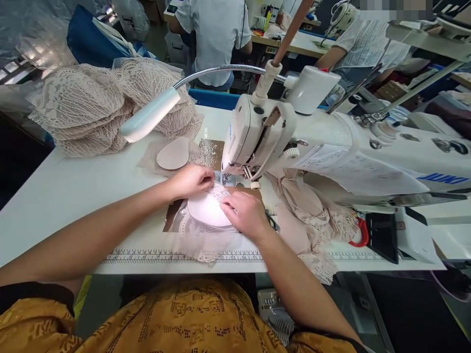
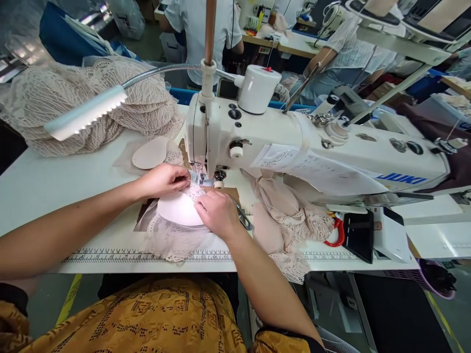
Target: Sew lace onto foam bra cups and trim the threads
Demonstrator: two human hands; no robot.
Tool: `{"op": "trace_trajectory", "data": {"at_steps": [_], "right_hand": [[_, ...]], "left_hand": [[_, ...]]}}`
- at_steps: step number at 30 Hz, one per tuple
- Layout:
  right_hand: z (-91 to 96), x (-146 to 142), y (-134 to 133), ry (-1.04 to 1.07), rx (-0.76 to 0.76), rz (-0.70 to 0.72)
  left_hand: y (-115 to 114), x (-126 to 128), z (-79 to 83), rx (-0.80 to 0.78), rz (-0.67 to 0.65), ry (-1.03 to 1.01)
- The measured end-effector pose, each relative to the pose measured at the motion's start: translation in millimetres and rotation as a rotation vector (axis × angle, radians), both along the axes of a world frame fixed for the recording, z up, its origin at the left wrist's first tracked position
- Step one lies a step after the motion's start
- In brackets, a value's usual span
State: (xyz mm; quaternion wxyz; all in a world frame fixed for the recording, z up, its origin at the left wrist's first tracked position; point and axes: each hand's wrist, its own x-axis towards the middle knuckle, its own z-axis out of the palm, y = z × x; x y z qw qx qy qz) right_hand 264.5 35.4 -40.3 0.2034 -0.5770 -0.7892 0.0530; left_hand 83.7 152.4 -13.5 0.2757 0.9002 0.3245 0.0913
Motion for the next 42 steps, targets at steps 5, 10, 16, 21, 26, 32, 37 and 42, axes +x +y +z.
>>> {"op": "trace_trajectory", "data": {"at_steps": [5,10,16,21,26,32,37,42], "right_hand": [[0.5,-0.5,2.6,-0.101,-0.027,-0.095],[3.4,-1.9,4.4,-0.186,-0.097,-0.117],[5.2,-1.5,4.3,-0.178,-0.13,-0.117],[5.3,-1.4,4.4,-0.14,-0.119,-0.113],[6.0,-1.7,5.6,-0.14,-0.146,-0.135],[7.8,-3.2,7.4,-0.139,-0.18,-0.146],[9.1,-5.6,8.2,-0.152,-0.179,-0.172],[9.4,-6.6,8.8,-0.151,-0.146,-0.182]], "left_hand": [[4.9,7.0,-6.3,0.051,0.001,0.028],[-6.6,4.4,13.6,0.283,0.078,0.078],[-42.4,1.6,14.2,0.364,-0.195,0.091],[-44.2,-2.3,-12.8,0.465,-0.174,0.102],[-35.9,-8.6,-10.5,0.401,-0.221,0.136],[-23.0,-8.6,-7.1,0.372,-0.273,0.179],[-10.8,-8.6,-6.9,0.367,-0.345,0.177],[-0.5,-10.1,-3.5,0.335,-0.395,0.185]]}}
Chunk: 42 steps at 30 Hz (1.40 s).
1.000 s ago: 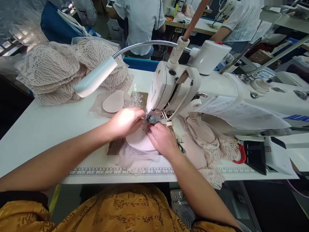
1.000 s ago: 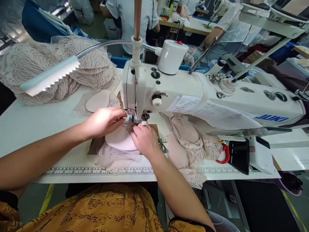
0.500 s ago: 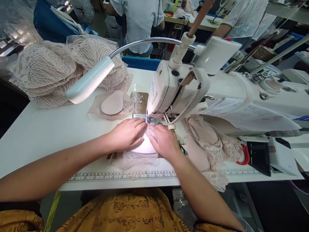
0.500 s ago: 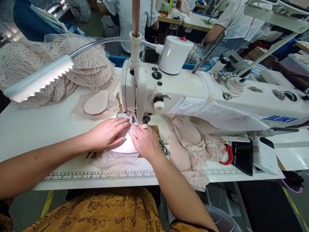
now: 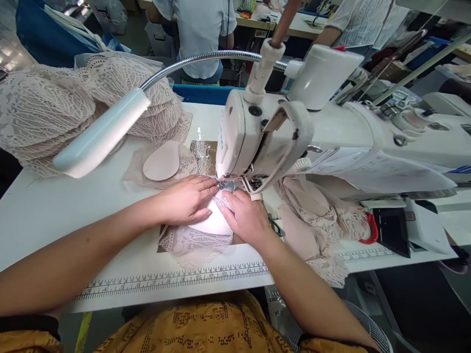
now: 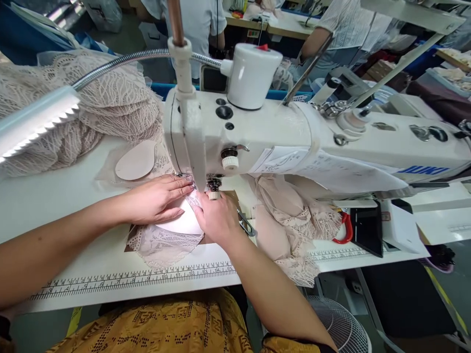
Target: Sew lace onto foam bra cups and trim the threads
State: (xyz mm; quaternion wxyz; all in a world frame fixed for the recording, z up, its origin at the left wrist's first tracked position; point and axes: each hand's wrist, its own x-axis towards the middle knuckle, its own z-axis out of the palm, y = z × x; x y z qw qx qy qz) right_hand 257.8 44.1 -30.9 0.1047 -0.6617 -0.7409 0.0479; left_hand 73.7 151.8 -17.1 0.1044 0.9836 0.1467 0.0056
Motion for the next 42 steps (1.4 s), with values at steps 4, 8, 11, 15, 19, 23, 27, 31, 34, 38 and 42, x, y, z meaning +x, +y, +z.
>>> {"op": "trace_trajectory", "data": {"at_steps": [4,8,11,15,19,23,27,31,34,38,42], "right_hand": [[1.6,0.4,0.8,0.006,-0.016,-0.002],[2.0,0.7,1.1,-0.009,-0.044,-0.012],[0.6,0.8,1.2,-0.02,-0.056,-0.019],[-1.7,0.9,1.4,-0.017,-0.048,-0.013],[-2.6,1.0,1.6,-0.018,-0.049,-0.018],[-1.8,0.9,1.8,-0.016,-0.053,-0.016],[-1.1,1.1,2.3,-0.015,-0.058,-0.019],[-1.7,0.9,2.1,-0.015,-0.05,-0.022],[-2.8,0.5,1.3,-0.021,-0.045,-0.025],[-4.2,0.9,0.1,-0.031,-0.035,-0.014],[-4.7,3.1,-1.3,-0.011,-0.035,0.005]], "left_hand": [[6.7,-0.7,4.4,-0.005,-0.038,0.029],[7.3,-1.0,4.2,-0.013,-0.037,0.019],[2.5,-0.7,2.2,0.009,0.001,0.004],[-4.5,0.3,2.8,0.045,0.035,0.016],[-6.8,1.1,5.0,0.045,0.032,-0.001],[-6.7,1.4,4.8,0.041,0.03,-0.021],[-6.5,1.5,4.4,0.064,0.026,-0.01],[-5.4,1.5,5.4,0.069,0.025,0.008],[-3.6,1.5,6.4,0.056,0.023,0.024],[0.4,0.9,7.5,0.064,0.0,0.02],[7.5,-3.3,9.2,0.098,-0.03,0.032]]}}
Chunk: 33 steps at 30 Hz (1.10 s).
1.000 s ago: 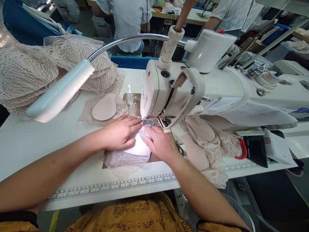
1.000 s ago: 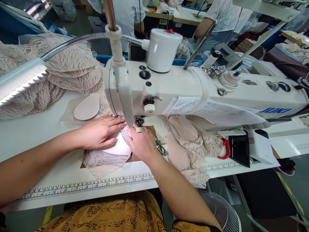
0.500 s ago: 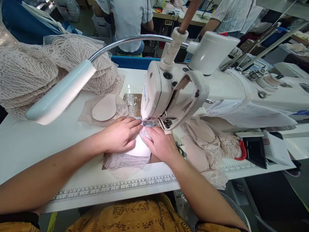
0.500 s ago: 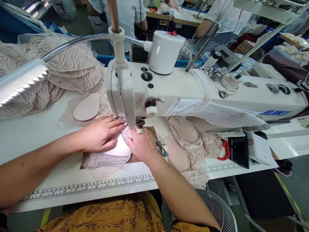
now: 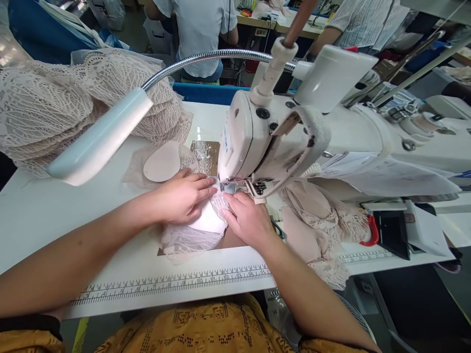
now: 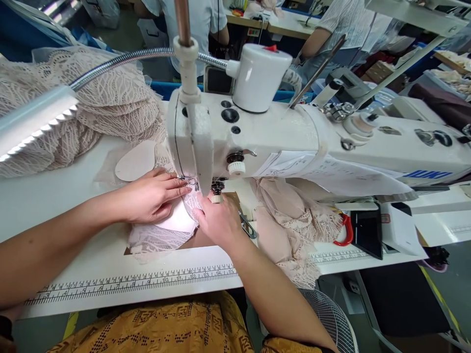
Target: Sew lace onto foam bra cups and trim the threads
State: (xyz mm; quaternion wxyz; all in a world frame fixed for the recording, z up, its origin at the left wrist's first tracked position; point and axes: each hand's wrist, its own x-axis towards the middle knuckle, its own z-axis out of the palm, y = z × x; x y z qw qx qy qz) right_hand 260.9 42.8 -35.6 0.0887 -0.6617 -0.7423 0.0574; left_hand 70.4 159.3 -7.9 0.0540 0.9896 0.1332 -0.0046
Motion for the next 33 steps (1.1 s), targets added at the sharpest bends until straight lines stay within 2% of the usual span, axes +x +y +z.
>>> {"op": "trace_trajectory", "data": {"at_steps": [6,9,14,18,27,33], "right_hand": [[-1.4,3.9,-3.1,0.053,0.032,0.039],[-3.8,5.1,-4.4,0.077,0.077,0.039],[-5.3,5.3,-5.7,0.123,0.121,0.045],[-4.1,3.5,-5.6,0.12,0.124,0.036],[-5.8,1.8,-4.1,0.013,0.164,0.117],[-6.3,0.3,-2.8,0.012,0.134,0.073]], "left_hand": [[8.5,-7.5,3.5,0.1,0.019,-0.049],[3.1,-4.9,1.9,0.062,-0.036,-0.125],[-11.3,2.9,-10.4,0.013,-0.056,-0.238],[-14.6,4.2,-16.8,0.028,-0.069,-0.246],[-12.6,0.4,-19.4,0.018,-0.061,-0.213],[-12.3,2.2,-18.3,0.058,-0.057,-0.201]]}}
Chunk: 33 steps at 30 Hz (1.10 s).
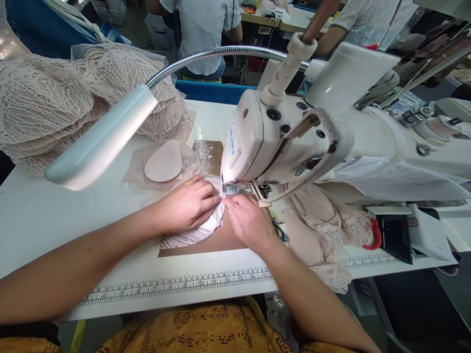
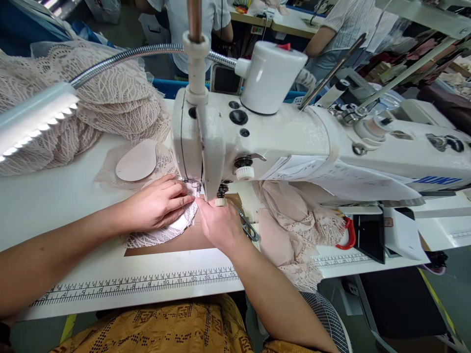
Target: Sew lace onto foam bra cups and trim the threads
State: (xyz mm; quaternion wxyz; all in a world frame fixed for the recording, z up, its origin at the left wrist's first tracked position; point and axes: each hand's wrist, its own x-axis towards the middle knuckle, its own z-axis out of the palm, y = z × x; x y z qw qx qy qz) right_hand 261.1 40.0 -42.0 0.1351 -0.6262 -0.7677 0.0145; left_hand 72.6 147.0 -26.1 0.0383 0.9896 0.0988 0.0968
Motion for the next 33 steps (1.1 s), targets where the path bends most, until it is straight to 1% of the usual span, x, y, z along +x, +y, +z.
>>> {"op": "trace_trajectory", "data": {"at_steps": [6,13,18,22,28,33], "right_hand": [[-2.9,-0.7,3.0,0.009,-0.05,-0.032],[-1.7,-1.6,5.4,0.002,-0.064,-0.039],[-1.3,-3.2,6.2,-0.018,-0.065,-0.06],[-1.6,-3.1,5.9,-0.011,-0.059,-0.067],[-0.3,1.5,2.8,0.059,-0.039,-0.023],[-0.9,1.7,4.4,0.063,-0.033,0.005]], "left_hand": [[0.3,1.5,-0.1,0.014,-0.028,-0.028],[0.8,3.2,-4.7,0.004,-0.058,-0.04],[-0.9,4.1,-10.5,-0.058,-0.033,-0.088],[0.2,3.4,-13.4,-0.055,-0.025,-0.116],[7.2,2.7,-12.8,-0.09,-0.051,-0.095],[11.1,3.6,-10.5,-0.094,-0.006,-0.108]]}}
